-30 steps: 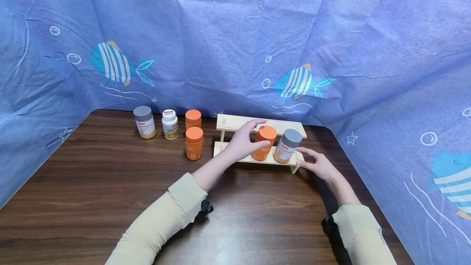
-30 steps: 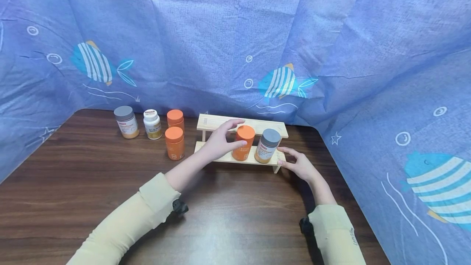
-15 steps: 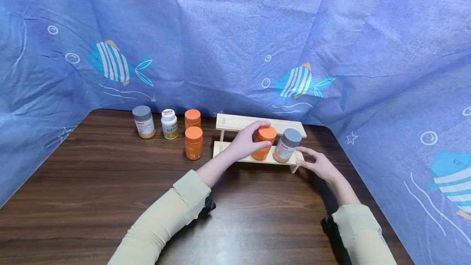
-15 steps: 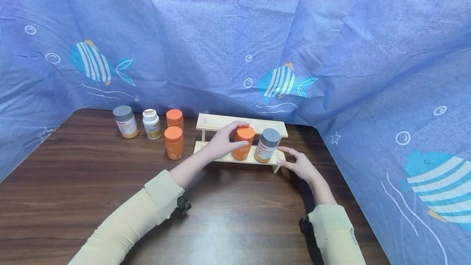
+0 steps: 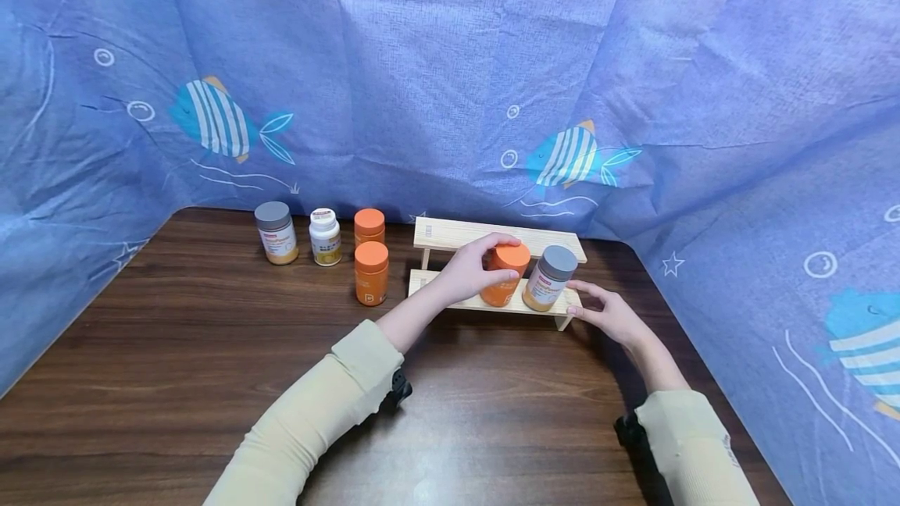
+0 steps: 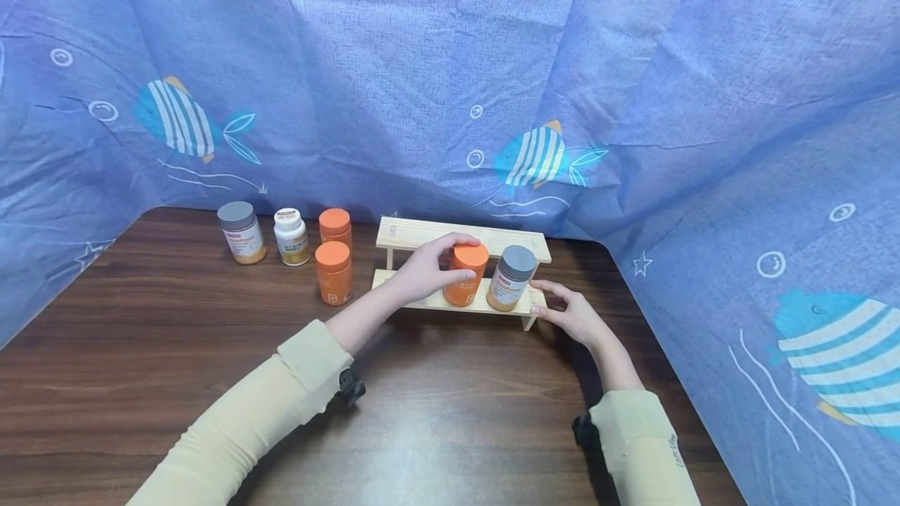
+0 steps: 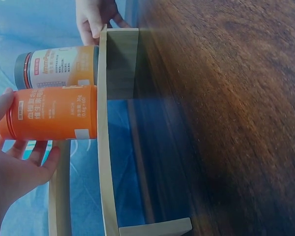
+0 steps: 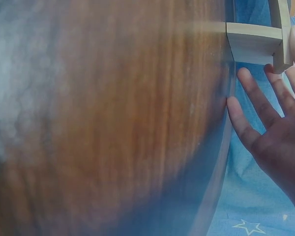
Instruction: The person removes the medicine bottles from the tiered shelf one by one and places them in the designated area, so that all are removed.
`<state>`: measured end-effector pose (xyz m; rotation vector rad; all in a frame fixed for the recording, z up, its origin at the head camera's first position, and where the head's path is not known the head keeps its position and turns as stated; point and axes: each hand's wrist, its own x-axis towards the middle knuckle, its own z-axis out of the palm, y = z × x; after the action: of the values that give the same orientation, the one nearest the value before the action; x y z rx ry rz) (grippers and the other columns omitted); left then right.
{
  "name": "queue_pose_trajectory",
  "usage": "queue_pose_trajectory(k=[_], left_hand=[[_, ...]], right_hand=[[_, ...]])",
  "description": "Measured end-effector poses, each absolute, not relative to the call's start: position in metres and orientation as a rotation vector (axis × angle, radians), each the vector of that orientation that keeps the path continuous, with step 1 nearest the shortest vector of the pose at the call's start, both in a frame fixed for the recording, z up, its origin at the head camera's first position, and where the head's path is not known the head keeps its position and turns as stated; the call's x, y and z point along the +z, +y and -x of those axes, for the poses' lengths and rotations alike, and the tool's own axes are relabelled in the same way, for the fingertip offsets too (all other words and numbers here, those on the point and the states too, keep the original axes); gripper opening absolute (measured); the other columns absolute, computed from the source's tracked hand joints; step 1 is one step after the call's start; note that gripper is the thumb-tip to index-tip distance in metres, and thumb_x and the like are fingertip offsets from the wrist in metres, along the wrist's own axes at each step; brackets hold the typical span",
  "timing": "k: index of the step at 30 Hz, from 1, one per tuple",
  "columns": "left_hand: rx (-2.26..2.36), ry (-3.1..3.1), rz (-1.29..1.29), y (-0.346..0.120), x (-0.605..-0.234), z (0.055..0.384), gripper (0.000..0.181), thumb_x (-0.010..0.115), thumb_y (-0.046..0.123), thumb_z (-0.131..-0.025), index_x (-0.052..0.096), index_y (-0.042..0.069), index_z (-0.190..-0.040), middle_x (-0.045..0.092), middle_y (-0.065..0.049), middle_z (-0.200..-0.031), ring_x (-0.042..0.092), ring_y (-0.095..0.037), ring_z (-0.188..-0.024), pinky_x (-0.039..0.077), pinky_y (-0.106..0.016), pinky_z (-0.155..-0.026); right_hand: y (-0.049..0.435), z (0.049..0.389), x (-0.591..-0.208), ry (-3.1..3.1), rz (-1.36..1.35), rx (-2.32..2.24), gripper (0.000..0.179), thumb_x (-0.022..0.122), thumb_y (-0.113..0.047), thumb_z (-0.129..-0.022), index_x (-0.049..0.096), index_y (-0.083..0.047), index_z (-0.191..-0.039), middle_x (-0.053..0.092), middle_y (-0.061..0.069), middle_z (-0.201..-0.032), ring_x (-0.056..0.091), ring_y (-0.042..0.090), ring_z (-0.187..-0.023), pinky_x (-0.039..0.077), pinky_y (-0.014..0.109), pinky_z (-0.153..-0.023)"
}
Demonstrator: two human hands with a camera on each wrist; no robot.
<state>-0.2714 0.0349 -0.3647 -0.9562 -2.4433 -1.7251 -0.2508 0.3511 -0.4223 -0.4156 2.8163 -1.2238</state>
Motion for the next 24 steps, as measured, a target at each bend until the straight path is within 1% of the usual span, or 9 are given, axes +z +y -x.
queue_pose_trajectory(k=[3,12,19,24], left_hand=[[-1.736,-2.450,0.942,0.034,-0.364,0.271,0.047,0.075,0.020,-0.082,0.058,0.018,-0.125,0.063,-0.002,-0.116,0.059,-0.013,-0.096,0.048,-0.026,-0.084],[-1.717,-2.483,0.915,0.031,-0.358,0.269,0.047,0.076,0.023,-0.081,0.058,0.020,-0.124,0.064,-0.001,-0.111,0.059,-0.014,-0.093,0.049,-0.028,-0.080],[-1.731,-2.504,0.889,0.025,-0.352,0.263,0.047,0.076,0.023,-0.081,0.058,0.020,-0.124,0.064,-0.001,-0.111,0.060,-0.014,-0.094,0.049,-0.028,-0.080],[-1.742,-2.514,0.879,0.019,-0.344,0.258,0.047,0.075,0.022,-0.082,0.057,0.019,-0.126,0.063,-0.002,-0.112,0.059,-0.015,-0.096,0.049,-0.029,-0.082]], right_hand=[[0.351,0.251,-0.422,2.814,0.417,-1.234,0.053,0.069,-0.020,-0.087,0.050,-0.005,-0.134,0.052,0.021,-0.133,0.060,0.021,-0.096,0.046,0.024,-0.081],[0.352,0.252,-0.422,2.824,0.406,-1.206,0.054,0.070,-0.027,-0.086,0.052,-0.009,-0.133,0.053,0.019,-0.132,0.060,0.019,-0.096,0.045,0.024,-0.081],[0.350,0.250,-0.421,2.811,0.409,-1.214,0.054,0.069,-0.028,-0.087,0.052,-0.011,-0.134,0.052,0.016,-0.135,0.058,0.018,-0.100,0.044,0.020,-0.083],[0.351,0.249,-0.421,2.823,0.395,-1.202,0.054,0.070,-0.028,-0.086,0.052,-0.011,-0.134,0.052,0.016,-0.135,0.058,0.019,-0.101,0.043,0.022,-0.084]])
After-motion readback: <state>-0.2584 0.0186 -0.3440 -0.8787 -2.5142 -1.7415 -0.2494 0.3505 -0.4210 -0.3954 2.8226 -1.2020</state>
